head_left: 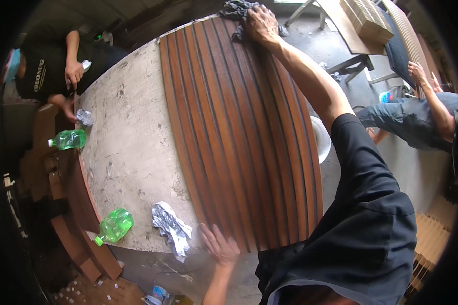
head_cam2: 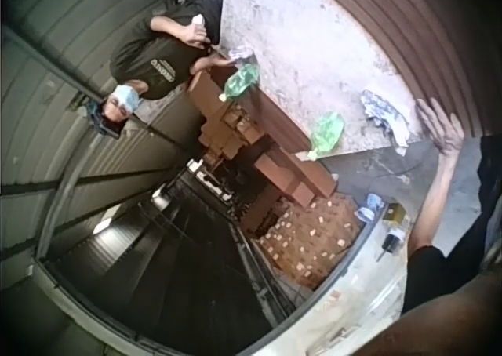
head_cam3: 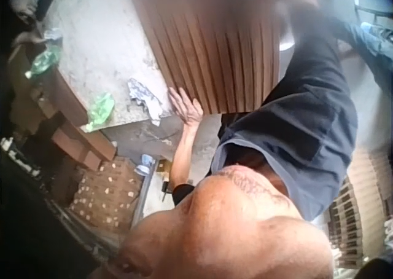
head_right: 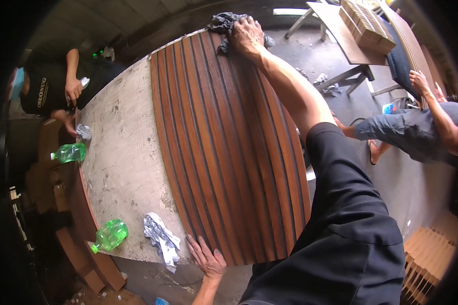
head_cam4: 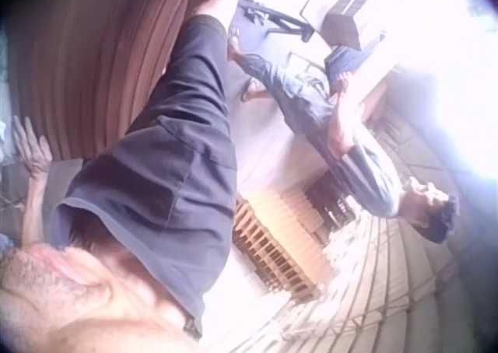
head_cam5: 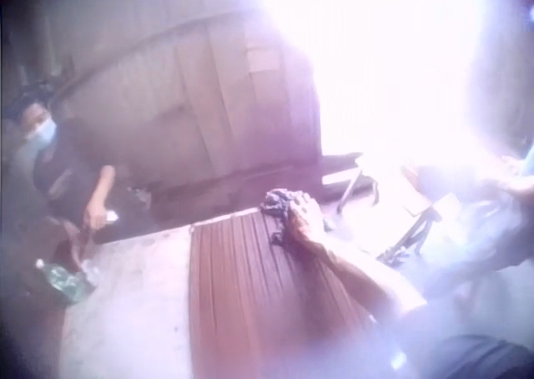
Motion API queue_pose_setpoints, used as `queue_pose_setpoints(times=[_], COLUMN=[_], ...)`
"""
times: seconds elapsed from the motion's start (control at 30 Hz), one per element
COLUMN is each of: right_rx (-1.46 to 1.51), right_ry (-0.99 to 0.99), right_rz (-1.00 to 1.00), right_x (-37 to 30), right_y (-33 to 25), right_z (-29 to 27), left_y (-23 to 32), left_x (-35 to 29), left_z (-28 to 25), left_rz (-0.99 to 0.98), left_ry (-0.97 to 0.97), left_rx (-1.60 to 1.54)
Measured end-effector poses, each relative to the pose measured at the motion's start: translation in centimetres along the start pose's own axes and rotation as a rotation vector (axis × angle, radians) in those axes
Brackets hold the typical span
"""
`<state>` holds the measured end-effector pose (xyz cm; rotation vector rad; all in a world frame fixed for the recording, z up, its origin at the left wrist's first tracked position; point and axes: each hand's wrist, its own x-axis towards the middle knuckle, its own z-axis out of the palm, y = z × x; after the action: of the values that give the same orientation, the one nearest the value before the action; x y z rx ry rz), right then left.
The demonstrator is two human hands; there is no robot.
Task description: The person wipes several wood-slatted panels with a cloth and applies liquid from a plastic bottle.
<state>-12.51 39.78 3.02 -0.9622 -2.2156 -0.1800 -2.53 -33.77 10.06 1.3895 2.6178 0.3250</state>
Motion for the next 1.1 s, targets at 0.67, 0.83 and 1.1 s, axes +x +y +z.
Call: queue_pose_setpoints(times=[0.67, 0.83, 1.1], right_rx=[0.521, 0.391, 0.284], right_ry=[-0.420, -0.459, -0.219], right_rz=[-0.364, -0.098, -0.081], right_x=[-41.3, -40.8, -15.8], right_y=[-17.1, -18.0, -11.2], right_z=[-37.8, -39.5, -14.3], left_y=[-0.5, -0.4, -0.1], left_x=[-1.4, -1.6, -0.9], left_z=[1.0, 0.6, -0.2], left_rz=[0.089, 0.072, -0.012], left_ry=[0.203, 0.181, 0.024], left_rx=[-0.018, -0.043, -0.078])
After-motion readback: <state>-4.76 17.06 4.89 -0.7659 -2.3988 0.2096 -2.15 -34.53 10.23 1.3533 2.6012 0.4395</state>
